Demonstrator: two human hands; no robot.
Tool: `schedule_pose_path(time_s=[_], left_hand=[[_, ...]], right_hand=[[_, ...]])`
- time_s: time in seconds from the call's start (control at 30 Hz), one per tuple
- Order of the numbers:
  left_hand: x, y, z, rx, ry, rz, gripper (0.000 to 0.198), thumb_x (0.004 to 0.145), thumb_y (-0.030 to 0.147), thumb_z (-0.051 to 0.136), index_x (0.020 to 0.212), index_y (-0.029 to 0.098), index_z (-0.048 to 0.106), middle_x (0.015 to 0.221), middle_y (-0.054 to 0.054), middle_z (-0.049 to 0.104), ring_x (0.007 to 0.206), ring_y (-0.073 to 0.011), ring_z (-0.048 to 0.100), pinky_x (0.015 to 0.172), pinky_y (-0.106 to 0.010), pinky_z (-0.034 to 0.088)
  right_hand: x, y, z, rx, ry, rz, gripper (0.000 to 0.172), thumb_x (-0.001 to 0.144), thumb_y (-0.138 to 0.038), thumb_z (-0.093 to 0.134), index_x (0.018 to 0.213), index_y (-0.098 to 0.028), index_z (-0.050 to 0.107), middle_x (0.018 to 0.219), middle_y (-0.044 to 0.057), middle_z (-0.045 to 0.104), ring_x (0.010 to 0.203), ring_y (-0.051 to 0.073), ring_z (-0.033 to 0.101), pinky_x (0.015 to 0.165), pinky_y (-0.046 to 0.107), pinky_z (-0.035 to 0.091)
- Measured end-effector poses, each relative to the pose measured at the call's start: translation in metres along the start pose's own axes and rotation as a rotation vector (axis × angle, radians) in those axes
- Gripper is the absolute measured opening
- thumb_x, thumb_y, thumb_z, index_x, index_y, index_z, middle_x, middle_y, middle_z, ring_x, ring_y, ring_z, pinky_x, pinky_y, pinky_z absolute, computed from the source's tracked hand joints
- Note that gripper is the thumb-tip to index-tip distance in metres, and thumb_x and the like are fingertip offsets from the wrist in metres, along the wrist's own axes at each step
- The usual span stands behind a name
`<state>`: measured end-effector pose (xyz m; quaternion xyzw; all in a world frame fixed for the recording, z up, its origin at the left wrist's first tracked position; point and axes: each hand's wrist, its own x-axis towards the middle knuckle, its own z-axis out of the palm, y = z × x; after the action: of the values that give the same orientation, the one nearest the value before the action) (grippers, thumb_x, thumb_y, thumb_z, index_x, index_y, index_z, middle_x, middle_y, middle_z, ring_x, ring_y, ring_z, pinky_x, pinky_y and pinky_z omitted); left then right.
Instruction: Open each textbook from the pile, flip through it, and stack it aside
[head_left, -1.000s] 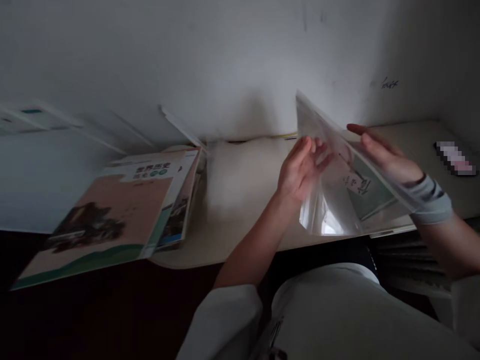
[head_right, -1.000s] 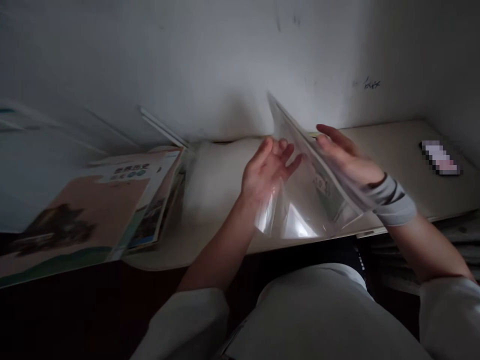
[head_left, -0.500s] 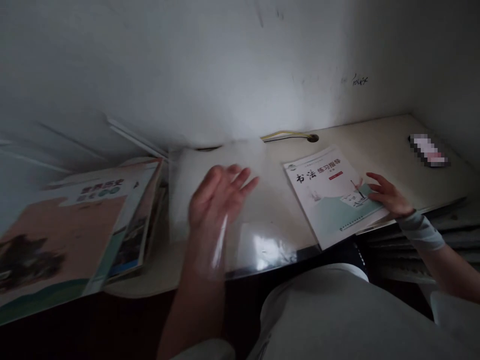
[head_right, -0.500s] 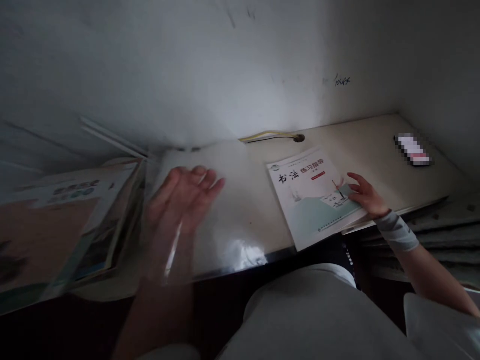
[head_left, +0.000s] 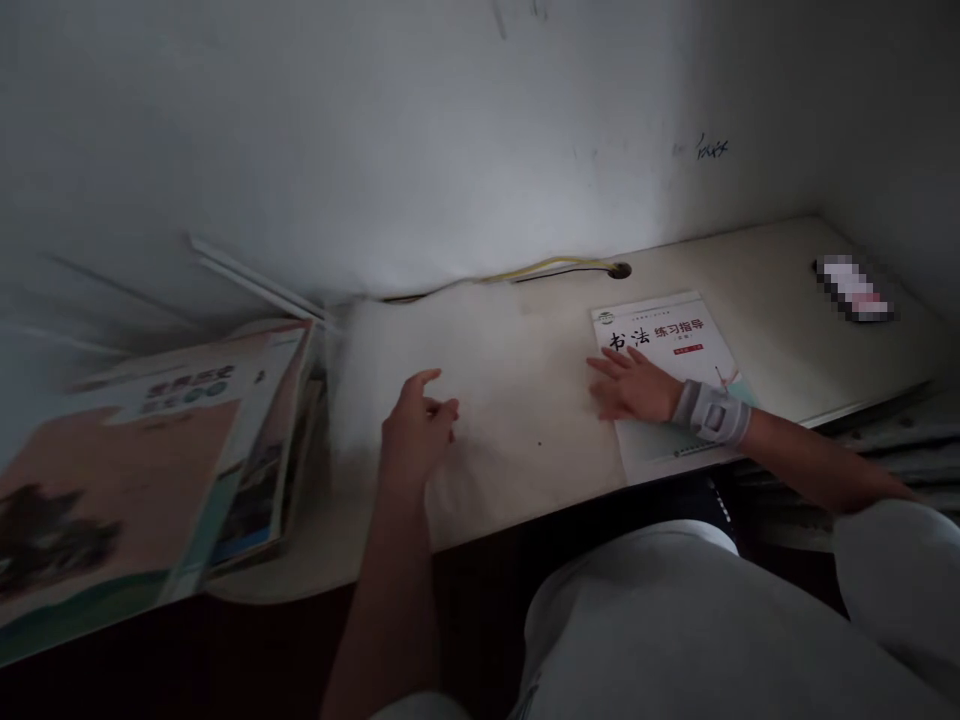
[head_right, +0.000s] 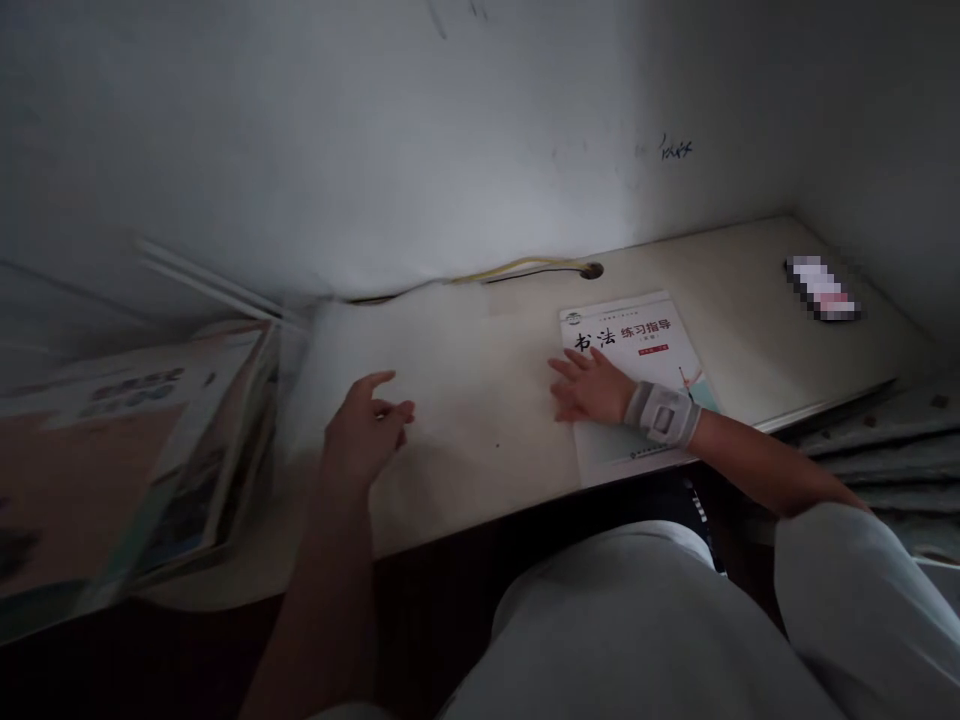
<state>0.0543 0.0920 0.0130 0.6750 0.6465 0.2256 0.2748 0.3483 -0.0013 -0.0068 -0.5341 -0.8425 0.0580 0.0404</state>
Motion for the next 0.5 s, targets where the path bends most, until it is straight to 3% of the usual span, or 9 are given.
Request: schedule_pose_path(time_s=[0.13, 0.33, 0.43, 0.5], left_hand=[[0.0, -0.015, 0.003, 0.018, 0.046, -0.028, 0.017, 0.075, 0.028, 0.055, 0.089, 0.023, 0.063, 0.067, 0.003, 0.061, 0.044, -0.0098, 0.051, 0.047, -0.022, 0.041], [0.003, -0.025, 0.012, -0.045, 0.043, -0.053, 0.02, 0.075, 0.031, 0.055, 0.09, 0.022, 0.064, 0.072, 0.001, 0.065, 0.047, -0.0115, 0.052, 0.052, -0.026, 0.047], [0.003, -0.023, 0.011, 0.069, 0.058, 0.007, 0.019, 0.079, 0.029, 0.053, 0.092, 0.023, 0.065, 0.078, -0.002, 0.067, 0.064, -0.0185, 0.062, 0.071, -0.035, 0.053], [-0.003, -0.018, 0.01, 0.182, 0.078, 0.105, 0.024, 0.081, 0.028, 0.052, 0.099, 0.021, 0.065, 0.096, -0.009, 0.068, 0.09, -0.0266, 0.065, 0.086, -0.044, 0.05]], right_hand=[[0.003, 0.006, 0.011, -0.002, -0.032, 0.039, 0.036, 0.089, -0.037, 0.054, 0.118, -0.018, 0.059, 0.144, 0.013, 0.045, 0.136, 0.033, 0.036, 0.109, 0.054, 0.032], [-0.009, 0.015, 0.011, 0.036, -0.032, 0.069, 0.03, 0.084, -0.032, 0.058, 0.112, -0.022, 0.062, 0.144, 0.01, 0.045, 0.136, 0.034, 0.035, 0.109, 0.054, 0.032], [-0.006, 0.015, 0.017, 0.088, 0.018, 0.088, 0.031, 0.082, -0.034, 0.059, 0.111, -0.023, 0.062, 0.144, 0.008, 0.046, 0.136, 0.032, 0.036, 0.111, 0.051, 0.032], [-0.01, 0.022, 0.02, 0.126, 0.11, 0.124, 0.037, 0.082, -0.041, 0.059, 0.114, -0.022, 0.061, 0.143, 0.008, 0.047, 0.135, 0.029, 0.039, 0.111, 0.045, 0.034]])
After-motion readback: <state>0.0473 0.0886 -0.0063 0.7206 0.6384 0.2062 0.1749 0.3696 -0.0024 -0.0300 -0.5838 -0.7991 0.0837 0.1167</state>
